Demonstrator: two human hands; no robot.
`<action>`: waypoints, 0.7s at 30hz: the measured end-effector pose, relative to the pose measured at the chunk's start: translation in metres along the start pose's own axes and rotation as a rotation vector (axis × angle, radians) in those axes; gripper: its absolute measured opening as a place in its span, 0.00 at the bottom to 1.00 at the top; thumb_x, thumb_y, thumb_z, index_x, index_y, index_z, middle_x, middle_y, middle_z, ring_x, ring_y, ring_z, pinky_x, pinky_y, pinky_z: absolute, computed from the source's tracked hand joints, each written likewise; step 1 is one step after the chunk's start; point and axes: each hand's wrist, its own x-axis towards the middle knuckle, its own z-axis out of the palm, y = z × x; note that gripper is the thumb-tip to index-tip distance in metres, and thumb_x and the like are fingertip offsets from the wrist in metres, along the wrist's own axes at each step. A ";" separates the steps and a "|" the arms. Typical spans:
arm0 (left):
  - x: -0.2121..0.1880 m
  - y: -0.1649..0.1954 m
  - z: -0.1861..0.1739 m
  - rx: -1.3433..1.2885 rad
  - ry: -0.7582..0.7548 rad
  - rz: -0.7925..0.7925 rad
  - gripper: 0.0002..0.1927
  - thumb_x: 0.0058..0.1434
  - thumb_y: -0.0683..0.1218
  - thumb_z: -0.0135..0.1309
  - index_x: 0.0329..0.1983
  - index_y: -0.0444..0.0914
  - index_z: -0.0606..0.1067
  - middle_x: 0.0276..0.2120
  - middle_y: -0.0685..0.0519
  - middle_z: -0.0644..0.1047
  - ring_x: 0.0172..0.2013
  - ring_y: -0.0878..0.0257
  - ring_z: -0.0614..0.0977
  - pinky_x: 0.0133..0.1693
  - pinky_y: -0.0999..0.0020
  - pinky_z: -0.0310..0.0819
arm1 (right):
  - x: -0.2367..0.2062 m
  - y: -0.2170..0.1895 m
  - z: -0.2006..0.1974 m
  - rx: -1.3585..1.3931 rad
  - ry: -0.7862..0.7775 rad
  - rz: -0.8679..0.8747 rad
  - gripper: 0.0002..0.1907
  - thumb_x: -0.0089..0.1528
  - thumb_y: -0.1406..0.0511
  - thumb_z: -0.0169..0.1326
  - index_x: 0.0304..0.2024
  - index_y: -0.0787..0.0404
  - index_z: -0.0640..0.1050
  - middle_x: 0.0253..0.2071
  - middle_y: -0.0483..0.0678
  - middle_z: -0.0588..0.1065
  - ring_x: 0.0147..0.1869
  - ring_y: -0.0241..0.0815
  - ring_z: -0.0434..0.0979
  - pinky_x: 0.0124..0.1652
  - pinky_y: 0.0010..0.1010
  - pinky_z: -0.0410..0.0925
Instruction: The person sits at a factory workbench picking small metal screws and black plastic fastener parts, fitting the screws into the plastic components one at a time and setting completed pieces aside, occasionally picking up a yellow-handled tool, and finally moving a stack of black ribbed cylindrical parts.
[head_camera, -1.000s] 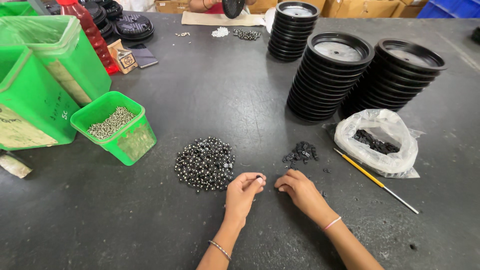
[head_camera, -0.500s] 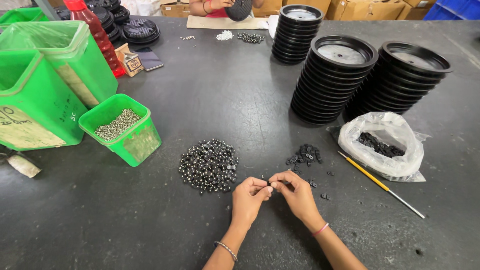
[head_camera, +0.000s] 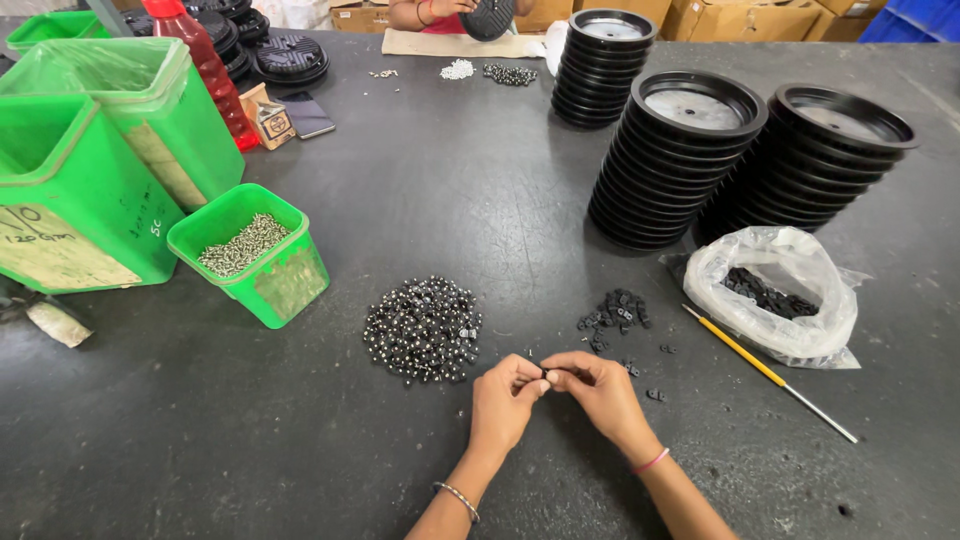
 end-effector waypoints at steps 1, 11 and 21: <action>-0.001 0.001 0.000 0.024 0.002 0.013 0.04 0.56 0.35 0.62 0.34 0.32 0.78 0.28 0.52 0.84 0.30 0.70 0.84 0.35 0.72 0.79 | 0.000 0.001 0.001 -0.008 0.001 -0.011 0.10 0.59 0.71 0.61 0.43 0.63 0.85 0.34 0.44 0.84 0.38 0.31 0.81 0.41 0.25 0.74; -0.001 0.026 -0.016 0.219 0.133 0.188 0.05 0.56 0.39 0.62 0.36 0.36 0.79 0.29 0.49 0.84 0.30 0.62 0.87 0.34 0.68 0.79 | -0.004 -0.006 -0.024 0.128 0.060 -0.060 0.10 0.61 0.69 0.57 0.45 0.62 0.83 0.38 0.44 0.83 0.40 0.31 0.81 0.43 0.25 0.75; 0.014 0.045 -0.072 0.698 0.612 0.452 0.11 0.58 0.39 0.57 0.44 0.38 0.79 0.48 0.47 0.80 0.48 0.47 0.78 0.50 0.56 0.71 | -0.020 -0.013 -0.092 -0.503 0.331 -0.143 0.09 0.60 0.68 0.59 0.42 0.59 0.84 0.38 0.50 0.80 0.38 0.48 0.81 0.40 0.34 0.72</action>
